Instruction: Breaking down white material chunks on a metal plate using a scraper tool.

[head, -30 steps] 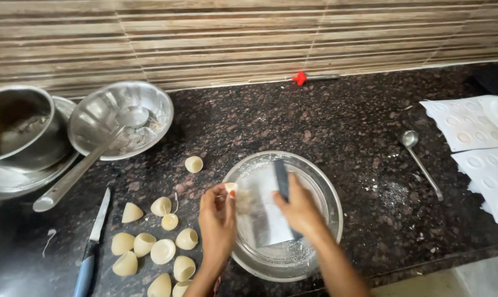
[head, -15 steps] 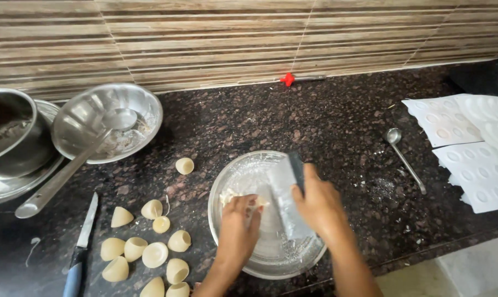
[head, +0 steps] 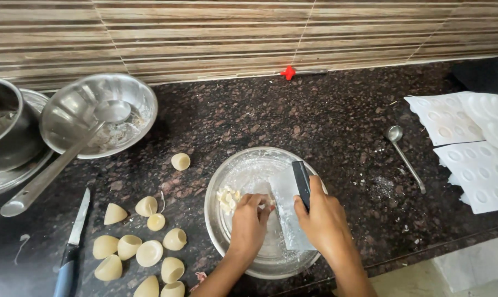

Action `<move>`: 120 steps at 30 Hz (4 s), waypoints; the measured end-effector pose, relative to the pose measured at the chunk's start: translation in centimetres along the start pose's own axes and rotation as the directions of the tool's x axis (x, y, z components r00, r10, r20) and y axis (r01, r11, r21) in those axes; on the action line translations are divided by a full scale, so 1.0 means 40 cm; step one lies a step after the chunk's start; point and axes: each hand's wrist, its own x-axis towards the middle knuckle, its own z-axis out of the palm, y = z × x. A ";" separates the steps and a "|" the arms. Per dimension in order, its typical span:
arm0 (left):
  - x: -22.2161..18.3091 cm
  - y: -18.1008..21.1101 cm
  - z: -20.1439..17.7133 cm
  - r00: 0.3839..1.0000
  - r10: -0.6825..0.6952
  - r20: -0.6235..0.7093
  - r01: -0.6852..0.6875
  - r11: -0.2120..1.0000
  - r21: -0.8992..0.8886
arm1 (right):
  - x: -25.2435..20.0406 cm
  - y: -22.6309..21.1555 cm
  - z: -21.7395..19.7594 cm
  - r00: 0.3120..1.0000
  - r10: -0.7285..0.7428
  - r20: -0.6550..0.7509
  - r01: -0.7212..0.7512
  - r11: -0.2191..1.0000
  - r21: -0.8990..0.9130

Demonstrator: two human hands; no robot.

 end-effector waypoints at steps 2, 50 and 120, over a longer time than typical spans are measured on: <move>0.001 -0.005 0.007 1.000 0.006 -0.016 -0.006 1.000 0.004 | 0.004 -0.005 -0.006 1.000 -0.025 -0.002 0.025 1.000 0.001; 0.005 0.003 -0.054 0.988 0.125 -0.094 -0.119 0.990 0.070 | 0.067 0.116 -0.005 0.946 -0.228 -0.230 0.277 0.938 0.210; 0.057 0.020 -0.042 0.940 -0.047 0.339 -0.050 0.961 0.272 | -0.090 0.125 -0.039 0.920 0.126 -0.371 0.082 0.864 0.498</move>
